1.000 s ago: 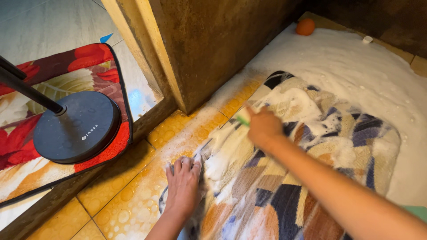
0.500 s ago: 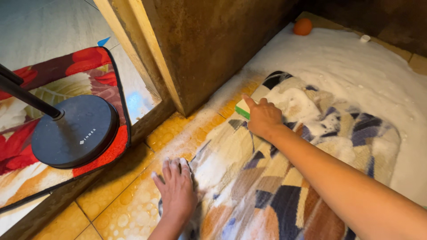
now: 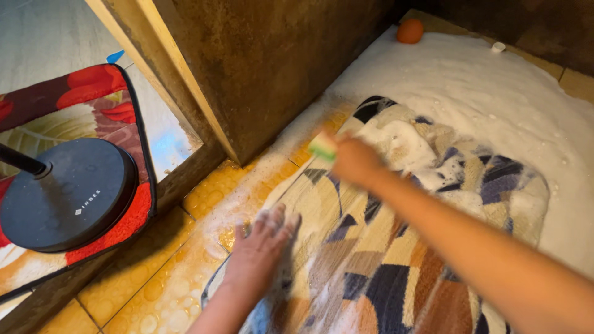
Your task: The person scrubs a patterned rug on a tiled floor using a green sponge and soapy water. They repeatedly rub the rug's surface, generating foam, and occasionally adjust the rug's position to reach different areas.
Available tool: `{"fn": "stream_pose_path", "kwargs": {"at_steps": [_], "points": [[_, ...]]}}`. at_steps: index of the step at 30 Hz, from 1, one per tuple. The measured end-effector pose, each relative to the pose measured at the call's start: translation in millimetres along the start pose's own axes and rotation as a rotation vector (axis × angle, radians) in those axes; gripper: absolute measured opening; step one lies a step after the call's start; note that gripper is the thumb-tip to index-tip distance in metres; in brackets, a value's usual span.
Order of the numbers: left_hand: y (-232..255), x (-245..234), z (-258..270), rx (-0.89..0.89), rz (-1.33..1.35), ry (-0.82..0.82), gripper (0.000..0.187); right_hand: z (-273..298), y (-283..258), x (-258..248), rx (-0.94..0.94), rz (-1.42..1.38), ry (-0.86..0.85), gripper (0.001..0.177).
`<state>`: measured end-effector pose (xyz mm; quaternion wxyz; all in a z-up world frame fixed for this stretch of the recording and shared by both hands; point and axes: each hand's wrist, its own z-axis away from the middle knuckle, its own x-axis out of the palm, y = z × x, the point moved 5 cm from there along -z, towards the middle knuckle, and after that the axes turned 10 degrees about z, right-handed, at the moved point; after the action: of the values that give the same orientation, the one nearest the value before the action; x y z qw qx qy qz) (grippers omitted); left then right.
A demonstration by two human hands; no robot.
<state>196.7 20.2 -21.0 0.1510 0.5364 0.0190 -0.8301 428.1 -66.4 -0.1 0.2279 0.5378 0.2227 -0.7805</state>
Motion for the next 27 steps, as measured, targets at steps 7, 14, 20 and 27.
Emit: {"fn": "stream_pose_path", "kwargs": {"at_steps": [7, 14, 20, 27], "points": [[17, -10, -11, 0.006, 0.066, -0.051, 0.072, -39, 81, -46, 0.283, 0.202, 0.172, 0.095], [43, -25, -12, -0.012, 0.083, -0.104, 0.052, 18, -18, -14, -0.150, 0.249, 0.100, 0.089], [43, -4, -17, 0.018, 0.049, 0.072, 0.049, -32, 68, -37, 0.194, -0.045, 0.026, 0.091], [35, 9, -21, -0.009, 0.057, 0.182, 0.054, -59, 166, -33, 0.396, 0.194, 0.261, 0.096]]}}
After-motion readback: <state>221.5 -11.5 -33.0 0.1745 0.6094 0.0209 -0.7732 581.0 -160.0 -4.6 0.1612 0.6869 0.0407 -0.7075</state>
